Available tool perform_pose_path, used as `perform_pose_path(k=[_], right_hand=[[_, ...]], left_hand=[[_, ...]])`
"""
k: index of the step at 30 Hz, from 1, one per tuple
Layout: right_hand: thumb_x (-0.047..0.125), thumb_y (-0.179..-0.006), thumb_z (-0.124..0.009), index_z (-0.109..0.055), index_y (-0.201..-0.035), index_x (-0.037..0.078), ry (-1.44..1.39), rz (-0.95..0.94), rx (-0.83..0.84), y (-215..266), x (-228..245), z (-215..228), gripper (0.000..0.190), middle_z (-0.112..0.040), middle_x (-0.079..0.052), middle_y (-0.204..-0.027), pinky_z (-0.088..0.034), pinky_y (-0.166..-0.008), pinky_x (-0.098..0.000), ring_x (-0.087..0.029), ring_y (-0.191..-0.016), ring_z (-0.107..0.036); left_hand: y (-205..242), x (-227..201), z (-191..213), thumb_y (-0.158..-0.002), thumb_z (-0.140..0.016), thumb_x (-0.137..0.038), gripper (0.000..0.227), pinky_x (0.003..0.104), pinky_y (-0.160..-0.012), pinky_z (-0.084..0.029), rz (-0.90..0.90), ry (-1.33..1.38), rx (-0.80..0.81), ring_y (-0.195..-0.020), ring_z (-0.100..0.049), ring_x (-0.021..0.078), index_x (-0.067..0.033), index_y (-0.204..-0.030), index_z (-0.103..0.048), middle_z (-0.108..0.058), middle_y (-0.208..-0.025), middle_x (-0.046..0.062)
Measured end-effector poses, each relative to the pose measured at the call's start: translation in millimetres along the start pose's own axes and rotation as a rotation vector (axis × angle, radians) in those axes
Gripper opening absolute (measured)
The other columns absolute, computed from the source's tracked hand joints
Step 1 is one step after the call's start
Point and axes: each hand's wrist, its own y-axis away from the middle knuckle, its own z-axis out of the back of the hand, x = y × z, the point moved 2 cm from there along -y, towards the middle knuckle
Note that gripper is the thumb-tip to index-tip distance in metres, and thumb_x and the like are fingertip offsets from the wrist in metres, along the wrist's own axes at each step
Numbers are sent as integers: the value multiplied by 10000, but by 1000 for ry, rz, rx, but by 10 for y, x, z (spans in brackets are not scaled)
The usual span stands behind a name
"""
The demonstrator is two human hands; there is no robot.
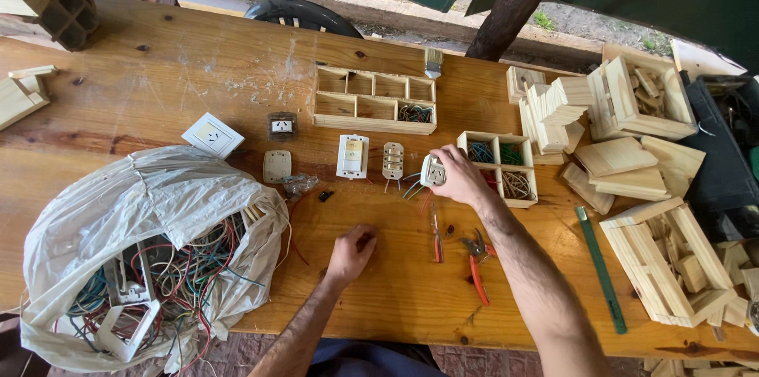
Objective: The person strips the insulation from several colored wires using wire cutters, then inserts the exposed ends into the terminals of a white electrical switch or socket. They tighten the terminal screws with a screwdriver and place the assembled unit on the table.
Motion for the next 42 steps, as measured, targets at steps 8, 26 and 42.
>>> perform_pose_path(k=[8, 26, 42], right_hand=[[332, -702, -1003, -658, -1587, 73, -8, -27, 58, -386, -245, -233, 984, -604, -187, -1533, -619, -1202, -596, -461, -1453, -623], [253, -979, -831, -807, -1280, 235, -10, 142, -527, 1331, 710, -1060, 303, -757, -8, -1221, -683, -921, -408, -262, -1178, -774], [160, -1056, -650, -574, -1639, -60, 28, 101, -546, 1811, 1245, -1501, 627, -574, -237, -1726, -372, -1397, -550, -420, -1659, -475]], left_hand=[[67, -67, 2, -1067, -779, -103, 184, 466, -805, -756, -157, -78, -41, -1006, -873, 389, -91, -1240, -841, -861, -1073, 165], [158, -179, -92, -1091, -780, -158, 129, 461, -649, -712, -360, -247, -154, -871, -842, 407, -57, -1146, -839, -797, -947, 168], [462, -379, -211, -1094, -646, -317, 608, 543, -1329, -440, -568, -949, -283, -1623, -560, 353, -65, -1647, -626, -635, -1710, 152]])
